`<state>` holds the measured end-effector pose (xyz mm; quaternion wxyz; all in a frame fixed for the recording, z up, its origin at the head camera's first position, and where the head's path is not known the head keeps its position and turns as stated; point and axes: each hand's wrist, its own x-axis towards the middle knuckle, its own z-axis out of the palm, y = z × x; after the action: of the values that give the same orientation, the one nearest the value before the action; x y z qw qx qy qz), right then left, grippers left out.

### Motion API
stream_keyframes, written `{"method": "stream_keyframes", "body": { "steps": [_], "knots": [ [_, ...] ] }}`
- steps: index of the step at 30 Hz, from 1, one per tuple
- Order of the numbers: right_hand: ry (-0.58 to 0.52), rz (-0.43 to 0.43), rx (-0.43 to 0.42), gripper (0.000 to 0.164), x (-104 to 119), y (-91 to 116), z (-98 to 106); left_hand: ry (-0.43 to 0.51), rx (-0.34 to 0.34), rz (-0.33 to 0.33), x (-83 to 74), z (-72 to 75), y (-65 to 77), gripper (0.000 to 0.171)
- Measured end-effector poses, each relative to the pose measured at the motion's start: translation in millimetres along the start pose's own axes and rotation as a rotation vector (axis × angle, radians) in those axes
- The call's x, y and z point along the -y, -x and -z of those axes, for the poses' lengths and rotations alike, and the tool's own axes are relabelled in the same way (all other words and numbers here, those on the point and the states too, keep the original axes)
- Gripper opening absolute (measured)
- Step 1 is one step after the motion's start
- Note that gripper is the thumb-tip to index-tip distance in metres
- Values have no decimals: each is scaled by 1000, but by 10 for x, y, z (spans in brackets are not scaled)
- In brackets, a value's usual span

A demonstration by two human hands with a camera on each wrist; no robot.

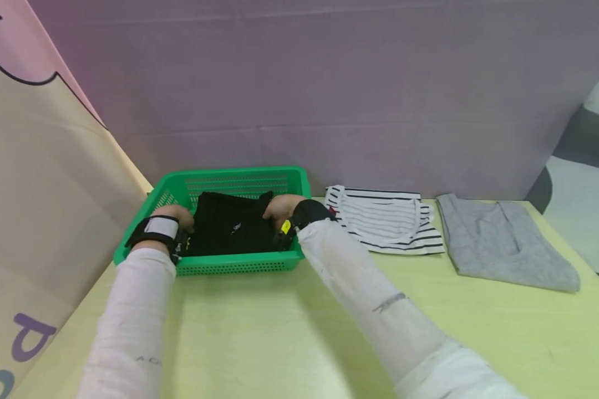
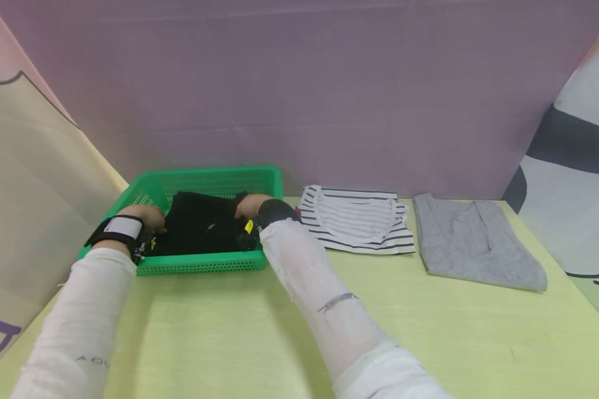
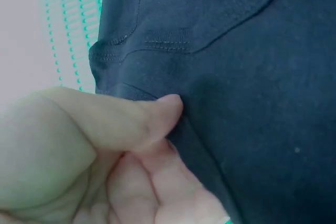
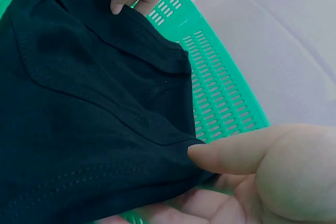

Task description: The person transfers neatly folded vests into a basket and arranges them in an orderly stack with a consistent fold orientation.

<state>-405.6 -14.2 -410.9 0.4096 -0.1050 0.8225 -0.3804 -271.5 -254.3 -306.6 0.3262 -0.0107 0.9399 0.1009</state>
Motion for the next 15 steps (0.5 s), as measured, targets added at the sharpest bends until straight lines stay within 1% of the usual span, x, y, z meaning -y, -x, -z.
{"method": "stream_keyframes", "body": {
  "steps": [3, 4, 6, 7, 9, 12, 14, 15],
  "knots": [
    [-95, -27, 17, 65, 221, 607, -141, -6, 58, 1, 3, 14, -5, 32],
    [-104, -29, 10, 66, 273, 751, -182, -7, 82, -4, 2, 18, -4, 30],
    [-149, -59, -11, 64, 381, 1010, -261, -3, 117, -1, 5, 24, -4, 29],
    [-161, -62, -14, 63, 407, 1083, -278, 9, 115, 11, 7, 26, -1, 29],
    [-151, -53, -21, 61, 459, 1224, -299, 17, 108, 27, 5, 25, 10, 29],
    [-103, -29, -31, 57, 524, 1395, -326, -11, 76, 39, 3, 19, 39, 36],
    [-57, -11, -38, 53, 520, 1391, -322, -18, 59, 44, -3, 20, 63, 40],
    [-49, -7, -41, 51, 531, 1423, -330, -12, 51, 51, -6, 21, 73, 42]
  ]
}}
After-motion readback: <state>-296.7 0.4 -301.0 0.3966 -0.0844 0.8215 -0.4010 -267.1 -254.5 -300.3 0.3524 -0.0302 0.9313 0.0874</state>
